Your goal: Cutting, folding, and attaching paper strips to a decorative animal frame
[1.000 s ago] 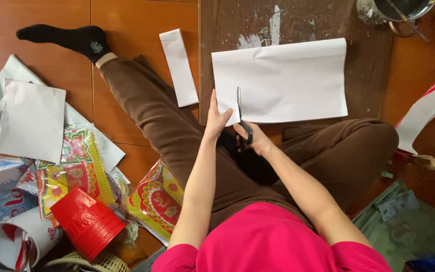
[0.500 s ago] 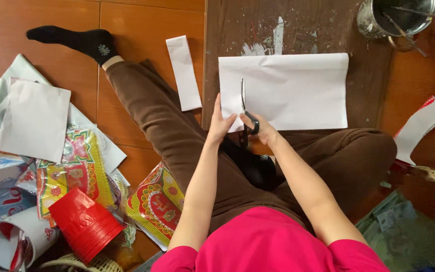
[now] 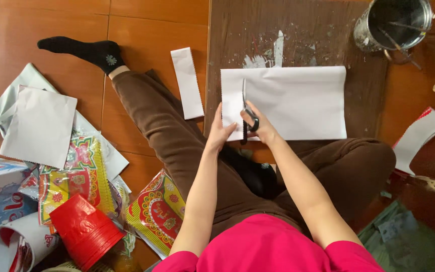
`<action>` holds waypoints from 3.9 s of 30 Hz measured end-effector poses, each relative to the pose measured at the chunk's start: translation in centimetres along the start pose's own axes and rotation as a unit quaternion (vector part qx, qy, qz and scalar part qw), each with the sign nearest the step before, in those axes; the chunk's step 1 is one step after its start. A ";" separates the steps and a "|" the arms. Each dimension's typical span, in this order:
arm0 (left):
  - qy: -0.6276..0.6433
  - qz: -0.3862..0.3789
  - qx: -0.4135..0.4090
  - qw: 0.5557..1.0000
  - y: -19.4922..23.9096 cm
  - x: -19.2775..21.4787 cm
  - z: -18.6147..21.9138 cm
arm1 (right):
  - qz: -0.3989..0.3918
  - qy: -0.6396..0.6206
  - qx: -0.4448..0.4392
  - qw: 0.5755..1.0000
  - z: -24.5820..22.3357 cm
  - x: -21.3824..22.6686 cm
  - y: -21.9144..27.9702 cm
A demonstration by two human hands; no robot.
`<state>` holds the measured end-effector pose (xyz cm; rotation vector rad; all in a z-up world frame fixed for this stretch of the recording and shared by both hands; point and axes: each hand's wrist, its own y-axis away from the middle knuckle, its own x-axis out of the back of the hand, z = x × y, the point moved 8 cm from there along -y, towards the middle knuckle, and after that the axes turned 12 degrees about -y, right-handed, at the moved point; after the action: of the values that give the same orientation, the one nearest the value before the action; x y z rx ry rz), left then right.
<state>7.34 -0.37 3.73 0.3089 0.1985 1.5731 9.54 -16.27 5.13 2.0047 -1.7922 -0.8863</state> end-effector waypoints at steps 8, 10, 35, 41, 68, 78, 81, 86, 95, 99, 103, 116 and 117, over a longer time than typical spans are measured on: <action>-0.019 0.027 -0.053 0.998 -1.7 0.0 -1.9 | -0.026 0.074 0.219 0.972 -0.4 -1.0 -1.9; -0.001 0.033 -0.042 0.999 -1.9 0.4 -2.4 | -0.017 0.093 0.236 0.967 -0.4 -1.3 -2.0; 0.165 -0.019 0.003 0.986 -0.8 -0.6 -1.3 | 0.038 -0.060 0.040 0.997 -1.9 -0.5 -8.1; 0.146 -0.064 0.010 0.987 0.8 -0.2 1.4 | 0.000 -0.055 0.135 0.989 -3.3 -2.2 -5.8; 0.011 0.092 -0.052 0.994 -5.9 14.4 12.7 | 0.208 0.333 0.029 0.919 -0.8 16.0 8.2; -0.313 0.122 0.111 0.935 3.4 3.5 0.4 | 0.192 0.410 0.065 0.889 0.3 16.7 5.9; -0.359 0.111 -0.057 0.925 4.3 -1.6 -1.4 | 0.172 0.372 0.029 0.912 1.2 17.3 5.6; -0.254 0.060 0.092 0.961 0.0 -3.2 -6.8 | 0.175 0.363 0.032 0.915 1.2 17.1 6.0; -0.125 0.054 0.073 0.988 0.6 -2.4 -5.4 | 0.185 0.356 0.041 0.915 2.0 18.2 5.1; -0.011 0.029 0.100 0.995 0.1 -4.5 -6.1 | 0.192 0.354 0.046 0.914 1.5 17.8 5.3; 0.010 0.031 0.113 0.993 0.7 -5.1 -5.0 | 0.191 0.370 0.038 0.908 1.5 17.8 5.4; -0.029 -0.018 0.102 0.994 0.9 -7.0 -5.1 | 0.190 0.380 0.023 0.905 1.8 17.7 5.4; -0.027 -0.025 0.102 0.994 0.7 -7.1 -5.7 | 0.199 0.379 0.018 0.904 1.6 17.6 5.6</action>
<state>4.88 -7.12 -2.00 0.5018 0.3245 1.4950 4.61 -34.06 3.07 1.5686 -1.6282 0.0687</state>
